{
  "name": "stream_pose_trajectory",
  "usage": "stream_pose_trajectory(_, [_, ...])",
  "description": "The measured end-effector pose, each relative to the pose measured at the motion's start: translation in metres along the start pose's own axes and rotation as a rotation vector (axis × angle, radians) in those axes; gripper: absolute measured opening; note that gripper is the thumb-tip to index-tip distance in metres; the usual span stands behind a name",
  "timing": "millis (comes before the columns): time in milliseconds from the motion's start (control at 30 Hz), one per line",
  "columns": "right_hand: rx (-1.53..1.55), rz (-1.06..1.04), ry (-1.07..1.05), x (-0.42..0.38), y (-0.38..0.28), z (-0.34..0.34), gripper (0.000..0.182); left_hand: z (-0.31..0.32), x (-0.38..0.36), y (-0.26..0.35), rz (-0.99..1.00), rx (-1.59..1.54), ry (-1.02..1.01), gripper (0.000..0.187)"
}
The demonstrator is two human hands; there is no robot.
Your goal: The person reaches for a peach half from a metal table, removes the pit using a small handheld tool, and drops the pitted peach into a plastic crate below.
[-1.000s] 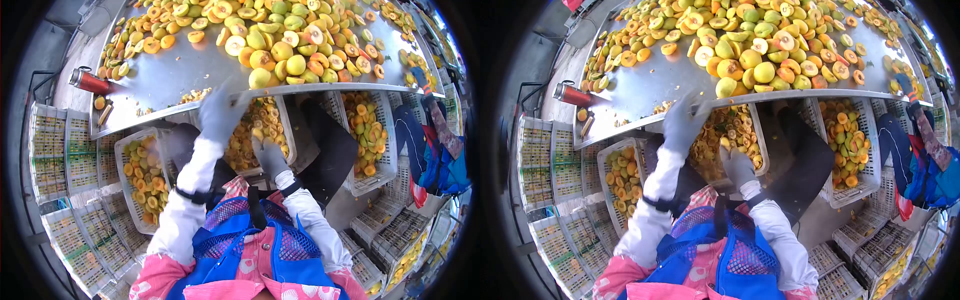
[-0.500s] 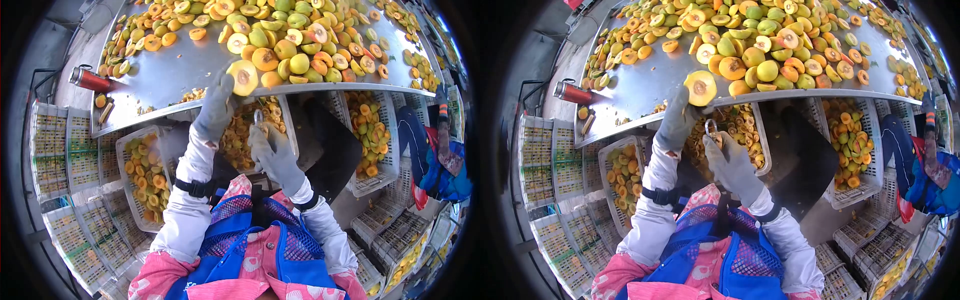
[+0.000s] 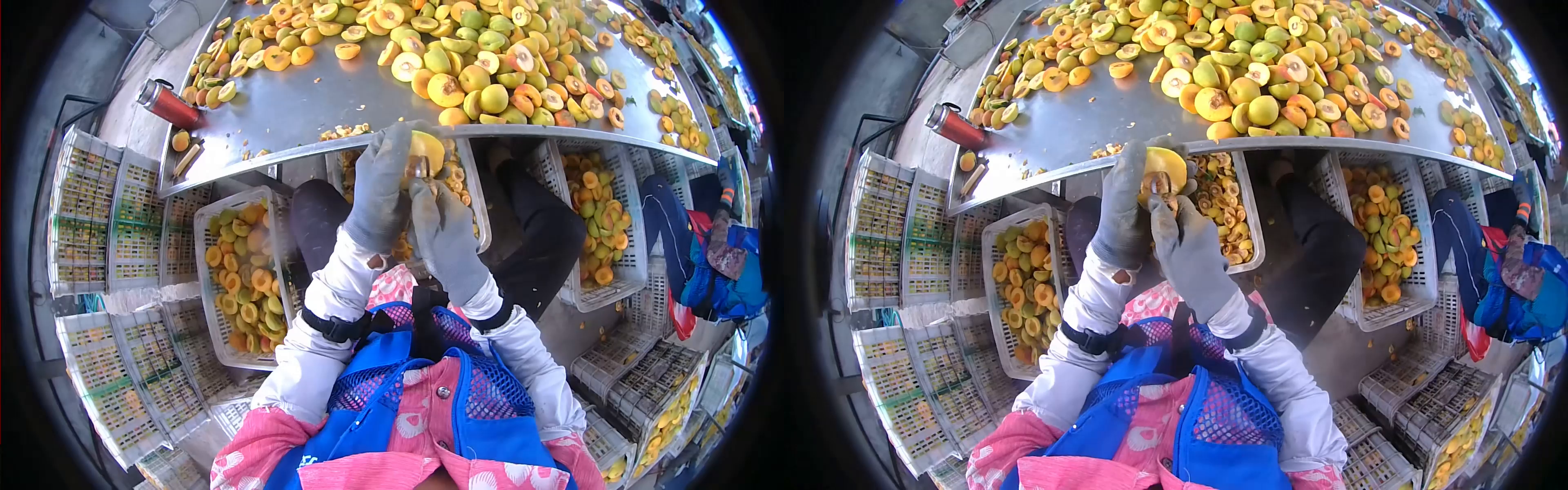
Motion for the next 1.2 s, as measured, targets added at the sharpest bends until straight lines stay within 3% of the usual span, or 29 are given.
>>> stream_pose_trajectory(33, [0.000,-0.006,-0.001,0.000,-0.004,0.000,0.028,0.005,-0.001,0.012,0.005,-0.001,0.003,0.057])
stream_pose_trajectory(100, [0.004,0.073,0.011,-0.001,-0.004,-0.002,0.027,0.011,-0.008,0.005,-0.291,-0.617,0.135,0.054])
stream_pose_trajectory(333, [-0.068,0.150,-0.046,-0.007,0.002,-0.001,0.031,0.001,-0.010,0.009,-0.213,-0.450,0.230,0.046])
stream_pose_trajectory(400, [0.183,0.275,-0.290,-0.013,0.010,0.017,0.043,0.006,-0.015,0.017,-0.259,-0.616,0.209,0.030])
stream_pose_trajectory(433, [0.186,0.275,-0.285,-0.011,0.007,0.012,0.043,0.005,-0.015,0.014,-0.258,-0.613,0.204,0.030])
stream_pose_trajectory(500, [0.569,0.717,-0.517,-0.028,0.013,0.030,0.045,-0.001,-0.017,0.001,-0.299,-0.425,0.206,0.047])
stream_pose_trajectory(533, [0.574,0.717,-0.517,-0.025,0.007,0.024,0.045,-0.003,-0.016,0.001,-0.299,-0.420,0.205,0.047])
stream_pose_trajectory(600, [0.853,0.916,-0.721,-0.040,-0.008,0.033,0.050,-0.001,-0.013,0.006,-0.285,-0.282,0.116,0.045])
stream_pose_trajectory(733, [1.229,0.986,-0.941,-0.048,-0.022,0.034,0.045,0.003,-0.007,0.009,-0.291,-0.212,-0.042,0.040])
stream_pose_trajectory(833, [1.136,0.992,-0.843,-0.048,-0.008,0.039,0.046,0.002,-0.001,-0.009,-0.248,-0.189,-0.034,0.038])
stream_pose_trajectory(967, [1.143,1.114,-0.898,-0.055,0.000,0.038,0.048,0.007,0.000,0.004,-0.212,-0.059,-0.144,0.037])
stream_pose_trajectory(1033, [1.521,1.024,-1.076,-0.058,-0.020,0.044,0.050,0.022,-0.002,0.030,-0.049,-0.191,-0.345,0.046])
stream_pose_trajectory(1067, [1.529,1.016,-1.074,-0.056,-0.023,0.043,0.051,0.022,-0.003,0.028,-0.053,-0.188,-0.341,0.046])
stream_pose_trajectory(1133, [1.550,1.017,-1.053,-0.054,-0.021,0.045,0.051,0.039,-0.010,0.014,-0.267,-0.649,-0.429,0.059])
stream_pose_trajectory(1200, [1.599,1.060,-0.968,-0.055,-0.013,0.047,0.051,0.043,-0.016,-0.003,-0.335,-0.638,-0.405,0.064])
Point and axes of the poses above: each hand's wrist, its own x-axis towards the middle knuckle, its own z-axis out of the palm, y = z × x, the point moved 9 cm from there along x, towards the middle knuckle, and after that the axes turned 2 degrees about -x, right-handed, at the moved point
